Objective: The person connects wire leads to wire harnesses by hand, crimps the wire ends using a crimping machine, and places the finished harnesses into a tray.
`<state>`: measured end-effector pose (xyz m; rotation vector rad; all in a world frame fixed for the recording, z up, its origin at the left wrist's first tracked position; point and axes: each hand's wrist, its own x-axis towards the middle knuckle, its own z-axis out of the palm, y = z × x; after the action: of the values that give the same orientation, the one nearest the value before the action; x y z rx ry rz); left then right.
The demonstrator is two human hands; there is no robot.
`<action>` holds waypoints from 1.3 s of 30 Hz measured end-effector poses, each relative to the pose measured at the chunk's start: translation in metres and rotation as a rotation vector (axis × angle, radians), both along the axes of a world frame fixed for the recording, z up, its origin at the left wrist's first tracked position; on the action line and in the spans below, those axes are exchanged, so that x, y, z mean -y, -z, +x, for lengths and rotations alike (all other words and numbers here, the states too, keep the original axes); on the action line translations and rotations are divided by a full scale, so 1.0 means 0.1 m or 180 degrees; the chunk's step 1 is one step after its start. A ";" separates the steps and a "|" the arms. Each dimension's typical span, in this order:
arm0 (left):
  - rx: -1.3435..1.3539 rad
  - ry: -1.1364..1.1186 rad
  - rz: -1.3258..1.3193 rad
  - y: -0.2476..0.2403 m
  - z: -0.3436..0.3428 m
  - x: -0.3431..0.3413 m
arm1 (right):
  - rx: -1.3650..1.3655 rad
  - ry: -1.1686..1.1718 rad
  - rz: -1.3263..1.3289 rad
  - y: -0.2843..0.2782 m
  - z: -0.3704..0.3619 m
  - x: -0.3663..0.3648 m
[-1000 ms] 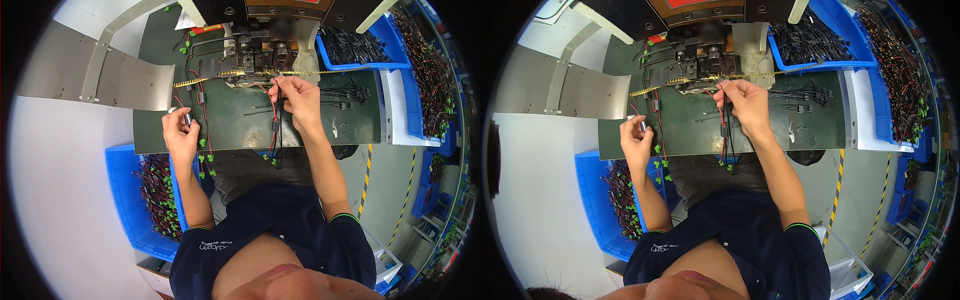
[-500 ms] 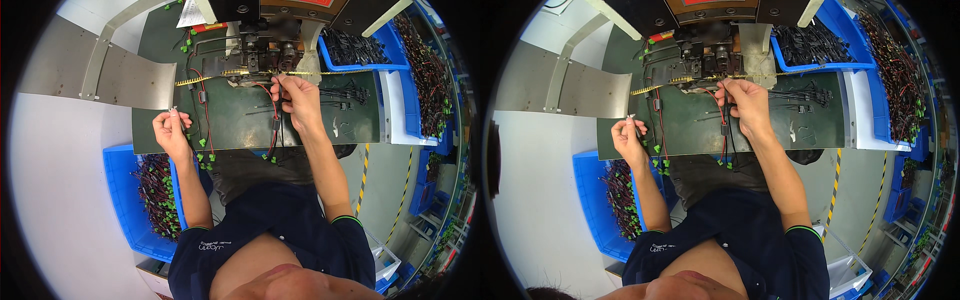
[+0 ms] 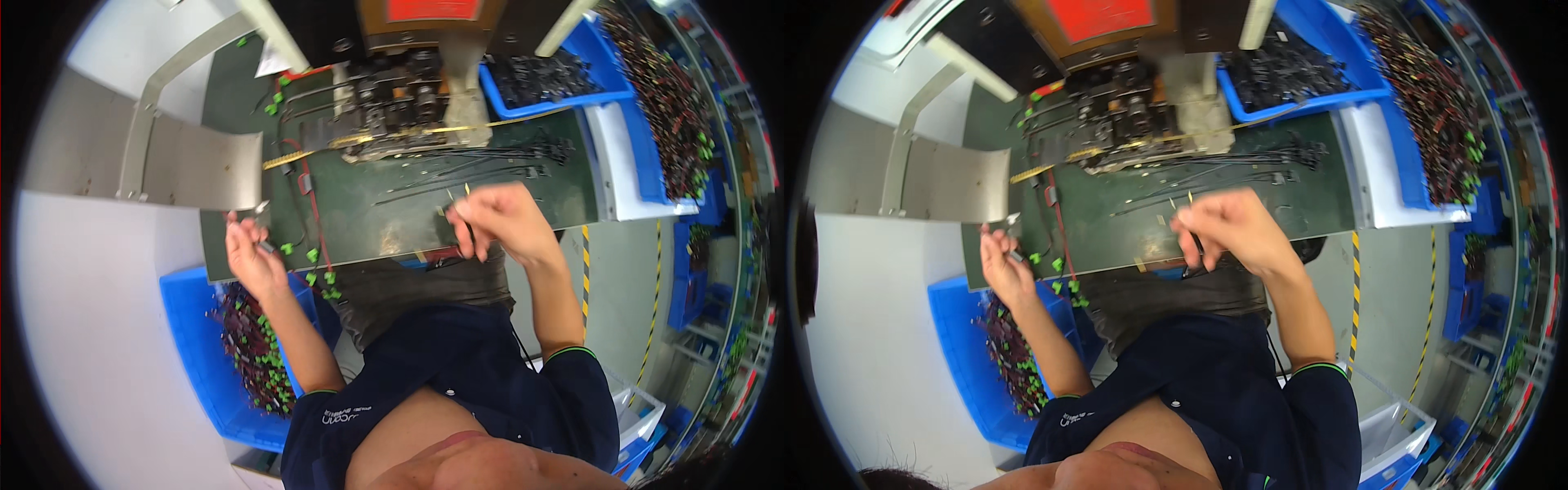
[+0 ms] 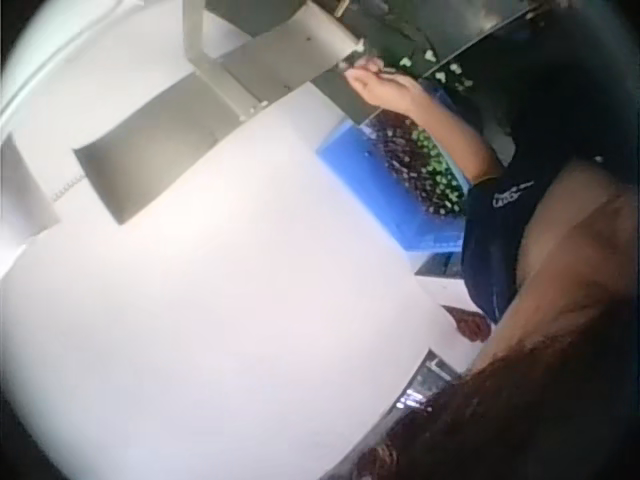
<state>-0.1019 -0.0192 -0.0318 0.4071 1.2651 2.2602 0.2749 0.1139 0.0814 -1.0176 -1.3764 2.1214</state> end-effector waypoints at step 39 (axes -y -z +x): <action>-0.1389 0.2214 -0.0330 -0.70 1.50 -0.11 | 0.2109 -0.1056 0.6101 0.65 -0.35 -0.30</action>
<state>0.0480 -0.0082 0.0383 1.1469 1.1818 1.5518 0.2399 0.1443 0.0165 -0.4750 -2.7789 -0.2092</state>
